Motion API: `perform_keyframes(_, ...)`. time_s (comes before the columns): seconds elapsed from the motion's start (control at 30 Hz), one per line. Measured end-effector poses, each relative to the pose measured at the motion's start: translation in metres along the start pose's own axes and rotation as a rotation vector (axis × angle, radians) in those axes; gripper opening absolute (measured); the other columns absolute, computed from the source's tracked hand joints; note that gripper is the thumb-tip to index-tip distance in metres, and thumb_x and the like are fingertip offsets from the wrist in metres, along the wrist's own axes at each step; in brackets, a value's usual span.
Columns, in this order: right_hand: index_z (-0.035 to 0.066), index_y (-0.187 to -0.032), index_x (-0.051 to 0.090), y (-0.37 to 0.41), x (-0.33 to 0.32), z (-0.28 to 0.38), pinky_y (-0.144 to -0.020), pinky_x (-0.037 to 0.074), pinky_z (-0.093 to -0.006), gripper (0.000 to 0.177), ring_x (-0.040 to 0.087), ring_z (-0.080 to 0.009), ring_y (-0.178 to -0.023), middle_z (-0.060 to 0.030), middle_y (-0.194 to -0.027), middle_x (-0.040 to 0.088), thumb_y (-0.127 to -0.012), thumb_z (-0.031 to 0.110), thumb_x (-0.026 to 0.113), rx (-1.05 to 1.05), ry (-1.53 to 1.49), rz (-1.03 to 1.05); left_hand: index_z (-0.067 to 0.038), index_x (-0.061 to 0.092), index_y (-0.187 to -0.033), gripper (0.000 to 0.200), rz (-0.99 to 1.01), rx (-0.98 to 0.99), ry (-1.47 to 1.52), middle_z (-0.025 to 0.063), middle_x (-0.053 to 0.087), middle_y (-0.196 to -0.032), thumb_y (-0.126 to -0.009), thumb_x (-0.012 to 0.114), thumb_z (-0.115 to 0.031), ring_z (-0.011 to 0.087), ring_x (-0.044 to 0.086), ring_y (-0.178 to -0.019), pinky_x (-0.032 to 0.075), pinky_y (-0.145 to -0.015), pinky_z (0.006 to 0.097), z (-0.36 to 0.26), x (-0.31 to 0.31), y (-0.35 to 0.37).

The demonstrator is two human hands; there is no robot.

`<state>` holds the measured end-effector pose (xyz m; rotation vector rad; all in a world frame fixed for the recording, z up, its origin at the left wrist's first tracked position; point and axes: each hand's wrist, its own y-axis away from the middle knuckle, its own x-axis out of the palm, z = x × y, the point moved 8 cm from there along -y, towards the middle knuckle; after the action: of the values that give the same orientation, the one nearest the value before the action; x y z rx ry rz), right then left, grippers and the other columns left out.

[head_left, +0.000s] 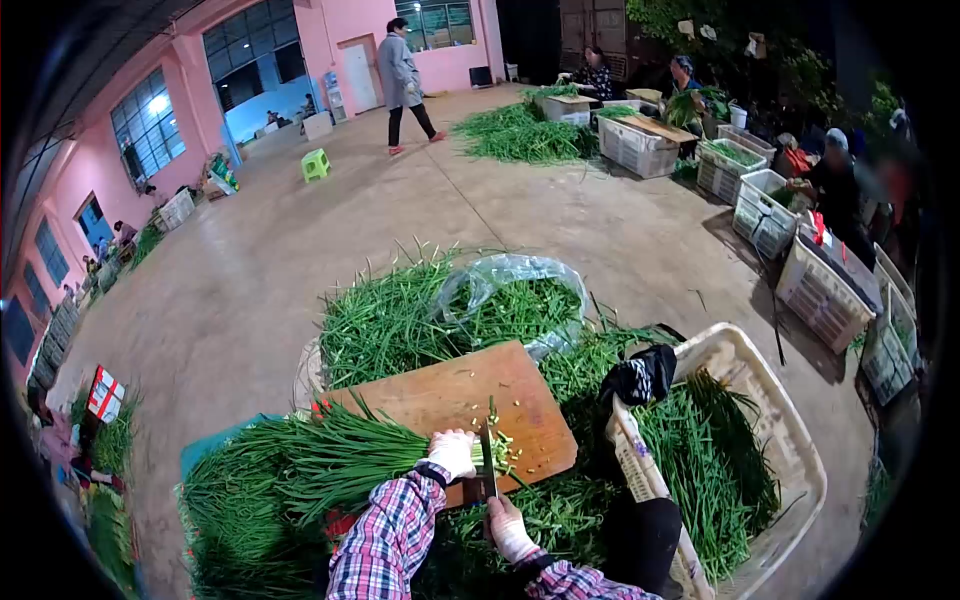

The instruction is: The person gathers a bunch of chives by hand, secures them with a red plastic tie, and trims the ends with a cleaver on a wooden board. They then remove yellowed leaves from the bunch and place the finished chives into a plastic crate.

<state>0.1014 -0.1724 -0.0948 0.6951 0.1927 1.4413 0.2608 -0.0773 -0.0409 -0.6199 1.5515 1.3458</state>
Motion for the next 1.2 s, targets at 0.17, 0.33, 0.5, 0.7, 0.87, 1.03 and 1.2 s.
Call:
perform_keyframes(0.17,0.002,-0.124,0.057,-0.049,-0.008,-0.014,-0.081,0.045,-0.0363,0.041,0.059,-0.0268,-0.088,-0.0172,-0.096,0.064,-0.096,0.031,0.051,-0.119,0.239,-0.076,-0.010,0.056,-0.118,0.067,-0.117,0.030,-0.004,0.0108,0.062,-0.112,-0.061,0.078,-0.038,0.0279,0.060,-0.108,0.048,-0.088,0.0465,-0.003,0.003,0.003)
perform_keyframes(0.33,0.001,-0.127,0.057,-0.055,-0.022,-0.010,-0.077,0.048,-0.0339,0.040,0.058,-0.0218,-0.082,-0.0113,-0.092,0.065,-0.098,0.029,0.053,-0.166,0.236,-0.045,-0.007,0.055,-0.114,0.064,-0.234,0.055,0.025,0.0127,0.060,-0.109,-0.061,0.075,-0.036,0.0301,0.059,-0.104,0.046,-0.088,0.0459,-0.005,-0.009,0.006)
perform_keyframes(0.5,0.002,-0.134,0.052,-0.013,-0.029,-0.011,-0.080,0.046,-0.0266,0.042,0.054,-0.0115,-0.085,-0.0051,-0.099,0.063,-0.099,0.024,0.054,-0.067,0.104,0.013,-0.008,0.054,-0.115,0.068,-0.079,0.041,0.058,0.0138,0.059,-0.111,-0.059,0.079,-0.035,0.0322,0.056,-0.108,0.046,-0.092,0.0462,-0.001,0.000,-0.004)
perform_keyframes(0.7,-0.004,-0.137,0.047,-0.061,-0.094,0.043,-0.099,0.044,-0.0317,0.053,0.058,-0.0254,-0.115,-0.0202,-0.125,0.061,-0.098,0.032,0.054,-0.248,0.135,-0.203,-0.008,0.051,-0.119,0.072,-0.125,0.087,0.062,0.0123,0.058,-0.110,-0.059,0.079,-0.038,0.0316,0.055,-0.107,0.044,-0.092,0.0453,-0.004,-0.002,0.000)
perform_keyframes(0.87,0.013,-0.137,0.052,-0.053,-0.117,0.114,-0.083,0.052,-0.0362,0.049,0.066,-0.0337,-0.094,-0.0188,-0.108,0.067,-0.092,0.031,0.061,-0.362,0.765,-0.479,-0.007,0.050,-0.124,0.077,-0.053,0.105,0.052,0.0128,0.057,-0.118,-0.062,0.080,-0.042,0.0299,0.054,-0.114,0.043,-0.096,0.0446,-0.001,-0.002,-0.002)
perform_keyframes(1.03,0.014,-0.134,0.052,-0.065,-0.112,0.100,-0.084,0.053,-0.0411,0.055,0.065,-0.0362,-0.098,-0.0202,-0.110,0.066,-0.084,0.029,0.066,-0.544,0.893,-0.484,-0.005,0.052,-0.123,0.078,-0.142,0.209,0.077,0.0147,0.057,-0.119,-0.060,0.080,-0.044,0.0317,0.054,-0.112,0.038,-0.101,0.0439,0.008,-0.031,0.021)
perform_keyframes(1.2,0.012,-0.137,0.047,-0.050,-0.104,0.123,-0.084,0.051,-0.0448,0.062,0.065,-0.0377,-0.097,-0.0210,-0.110,0.066,-0.081,0.031,0.066,-0.494,1.052,-0.387,-0.003,0.050,-0.126,0.086,-0.426,0.143,0.059,0.0169,0.057,-0.119,-0.060,0.079,-0.049,0.0321,0.052,-0.118,0.017,-0.116,0.0562,0.047,-0.110,0.099)
